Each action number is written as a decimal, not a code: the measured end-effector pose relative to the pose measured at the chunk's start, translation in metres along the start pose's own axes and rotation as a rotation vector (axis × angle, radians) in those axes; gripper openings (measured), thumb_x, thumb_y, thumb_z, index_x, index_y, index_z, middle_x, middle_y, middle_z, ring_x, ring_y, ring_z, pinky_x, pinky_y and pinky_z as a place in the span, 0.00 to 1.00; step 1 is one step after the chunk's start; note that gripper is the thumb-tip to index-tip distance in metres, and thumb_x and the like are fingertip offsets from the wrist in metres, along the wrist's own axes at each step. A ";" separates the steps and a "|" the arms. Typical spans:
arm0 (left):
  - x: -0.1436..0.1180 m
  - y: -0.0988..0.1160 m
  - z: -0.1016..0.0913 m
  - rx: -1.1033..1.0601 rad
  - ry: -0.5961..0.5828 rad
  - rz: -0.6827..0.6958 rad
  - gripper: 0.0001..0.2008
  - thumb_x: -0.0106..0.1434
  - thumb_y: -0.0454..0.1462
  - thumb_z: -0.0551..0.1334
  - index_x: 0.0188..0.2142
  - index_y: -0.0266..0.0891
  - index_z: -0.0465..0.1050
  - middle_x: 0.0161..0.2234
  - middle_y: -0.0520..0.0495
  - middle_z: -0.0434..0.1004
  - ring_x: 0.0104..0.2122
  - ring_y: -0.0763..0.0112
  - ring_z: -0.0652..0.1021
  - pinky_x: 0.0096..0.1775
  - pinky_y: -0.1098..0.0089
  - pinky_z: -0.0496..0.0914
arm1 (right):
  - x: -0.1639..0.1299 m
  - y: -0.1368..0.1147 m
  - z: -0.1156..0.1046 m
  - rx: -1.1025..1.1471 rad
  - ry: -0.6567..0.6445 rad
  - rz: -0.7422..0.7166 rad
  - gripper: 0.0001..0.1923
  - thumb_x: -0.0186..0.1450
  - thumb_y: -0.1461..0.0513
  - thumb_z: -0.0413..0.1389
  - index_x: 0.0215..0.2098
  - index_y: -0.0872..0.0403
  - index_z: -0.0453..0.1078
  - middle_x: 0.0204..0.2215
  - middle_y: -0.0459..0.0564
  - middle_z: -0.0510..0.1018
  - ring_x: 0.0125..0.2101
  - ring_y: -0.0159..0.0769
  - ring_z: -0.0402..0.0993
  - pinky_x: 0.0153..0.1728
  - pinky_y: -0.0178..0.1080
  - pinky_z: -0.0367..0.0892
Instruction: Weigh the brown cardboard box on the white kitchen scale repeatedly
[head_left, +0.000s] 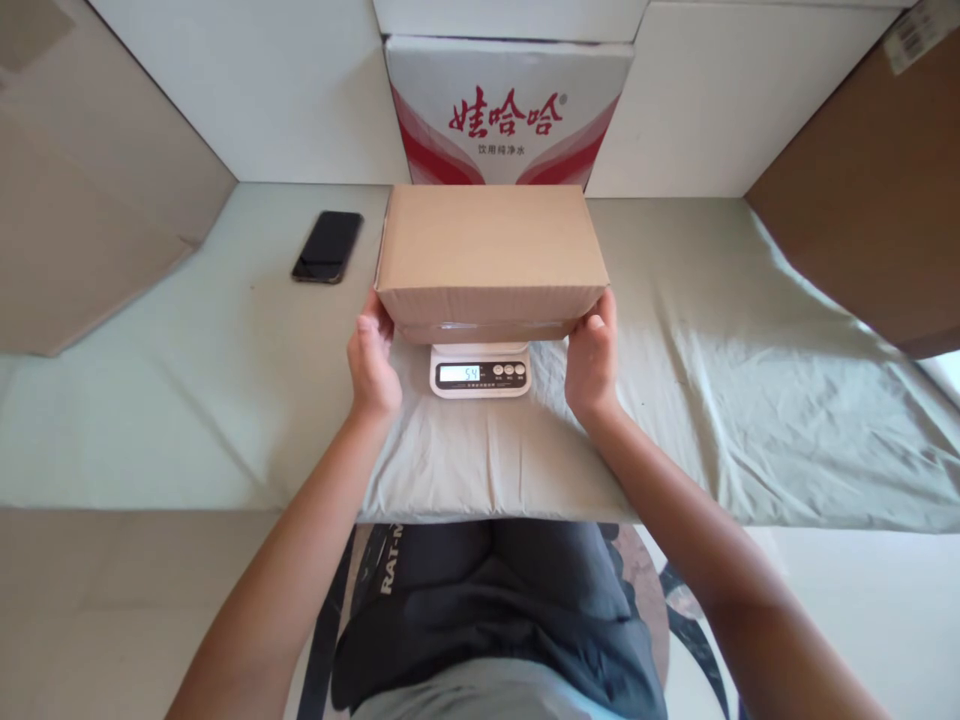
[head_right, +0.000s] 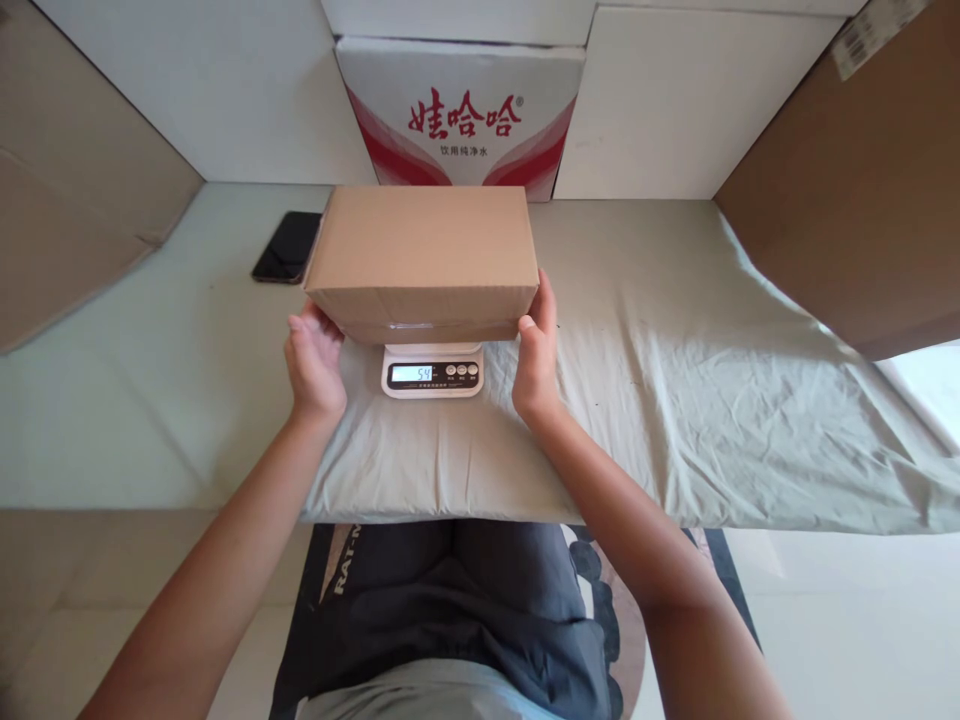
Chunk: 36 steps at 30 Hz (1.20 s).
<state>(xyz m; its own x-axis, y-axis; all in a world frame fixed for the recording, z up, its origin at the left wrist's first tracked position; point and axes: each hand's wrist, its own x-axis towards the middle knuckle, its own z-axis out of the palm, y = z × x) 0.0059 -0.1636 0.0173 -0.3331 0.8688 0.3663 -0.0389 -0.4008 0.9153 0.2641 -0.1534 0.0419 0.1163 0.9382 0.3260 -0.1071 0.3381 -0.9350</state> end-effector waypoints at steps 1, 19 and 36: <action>0.001 0.001 0.000 -0.007 0.003 -0.007 0.39 0.69 0.68 0.52 0.64 0.49 0.76 0.68 0.42 0.75 0.73 0.49 0.68 0.74 0.49 0.61 | 0.000 -0.001 0.000 0.009 0.008 0.008 0.33 0.65 0.38 0.53 0.65 0.37 0.65 0.72 0.45 0.69 0.77 0.53 0.56 0.78 0.64 0.56; 0.008 0.002 0.004 -0.073 0.081 -0.057 0.43 0.66 0.70 0.55 0.63 0.43 0.76 0.68 0.38 0.75 0.73 0.50 0.69 0.73 0.52 0.64 | 0.009 0.012 -0.012 0.130 0.084 0.056 0.34 0.64 0.37 0.54 0.65 0.37 0.65 0.73 0.44 0.68 0.78 0.50 0.57 0.80 0.61 0.50; 0.012 -0.008 0.001 -0.067 0.078 -0.047 0.43 0.64 0.71 0.55 0.59 0.44 0.80 0.66 0.38 0.78 0.72 0.48 0.71 0.71 0.53 0.67 | 0.009 0.008 -0.006 0.206 0.096 0.099 0.25 0.63 0.40 0.58 0.54 0.40 0.72 0.65 0.45 0.77 0.73 0.50 0.65 0.77 0.60 0.57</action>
<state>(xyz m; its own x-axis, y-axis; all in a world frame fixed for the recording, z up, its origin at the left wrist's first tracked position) 0.0032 -0.1495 0.0143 -0.4013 0.8631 0.3067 -0.1179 -0.3807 0.9171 0.2702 -0.1424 0.0371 0.1877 0.9594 0.2103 -0.3207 0.2623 -0.9102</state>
